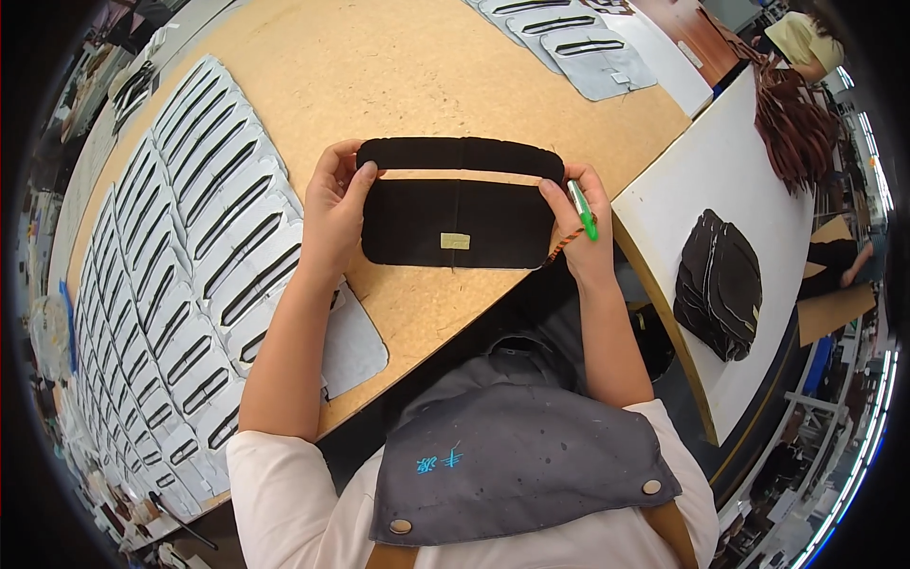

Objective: Assembling and inspecting leather wallets and zippered pouches.

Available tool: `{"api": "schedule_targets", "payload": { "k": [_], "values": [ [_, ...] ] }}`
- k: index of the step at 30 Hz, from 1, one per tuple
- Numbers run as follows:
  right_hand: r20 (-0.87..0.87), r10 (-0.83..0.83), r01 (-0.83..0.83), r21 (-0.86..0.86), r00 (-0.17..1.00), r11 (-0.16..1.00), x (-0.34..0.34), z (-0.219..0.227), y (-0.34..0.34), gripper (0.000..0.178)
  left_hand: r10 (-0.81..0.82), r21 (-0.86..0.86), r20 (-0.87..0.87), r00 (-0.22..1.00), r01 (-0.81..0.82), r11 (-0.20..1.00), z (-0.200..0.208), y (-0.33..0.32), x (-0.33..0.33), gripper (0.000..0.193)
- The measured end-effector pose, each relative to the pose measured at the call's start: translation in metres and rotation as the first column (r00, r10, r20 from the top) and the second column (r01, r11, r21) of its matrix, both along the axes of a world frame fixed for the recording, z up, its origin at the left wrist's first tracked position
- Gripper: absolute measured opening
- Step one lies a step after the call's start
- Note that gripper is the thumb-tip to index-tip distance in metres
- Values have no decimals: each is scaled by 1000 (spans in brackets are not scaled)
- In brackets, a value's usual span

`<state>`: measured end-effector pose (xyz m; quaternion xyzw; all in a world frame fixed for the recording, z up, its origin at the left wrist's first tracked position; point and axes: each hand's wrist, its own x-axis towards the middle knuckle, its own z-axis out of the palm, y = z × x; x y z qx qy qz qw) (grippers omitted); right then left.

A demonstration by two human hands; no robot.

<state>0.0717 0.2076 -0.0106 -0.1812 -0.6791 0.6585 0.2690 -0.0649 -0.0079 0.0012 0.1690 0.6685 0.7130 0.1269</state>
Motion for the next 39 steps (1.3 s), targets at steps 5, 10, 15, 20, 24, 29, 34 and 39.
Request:
{"api": "schedule_targets", "payload": {
  "k": [5, 10, 15, 20, 24, 29, 34, 39],
  "values": [
    [41, -29, 27, 65, 999, 998, 3, -4, -2, 12, 28, 3, -33, 999, -28, 1000, 0, -1, -1, 22],
    [22, -28, 29, -38, 999, 999, 3, -2, 0, 11, 28, -44, -39, 999, -30, 999, -1, -2, 1, 22],
    [146, -110, 75, 230, 983, 970, 8, 7, 2, 13, -1, -126, -95, 995, -11, 992, -3, -1, 3, 18],
    [200, -213, 98, 469, 956, 878, 5, 19, 2, 17, 4, -288, -121, 993, -39, 957, -2, -3, 1, 16],
    [193, -157, 63, 419, 969, 906, 1, 16, 6, 18, 26, -312, -84, 996, -52, 949, 1, 0, 0, 14],
    [203, -110, 38, 328, 973, 944, -6, 12, 9, 19, 4, -353, -113, 994, -44, 935, -8, -11, -14, 16],
    [235, -84, 6, 316, 968, 949, -12, 12, 11, 21, 14, -234, -7, 1000, -15, 972, -12, -9, -15, 20],
    [233, -78, 14, 263, 969, 965, -13, 12, 9, 20, -7, -230, 27, 1000, 13, 973, -9, -13, -17, 24]
  ]
}}
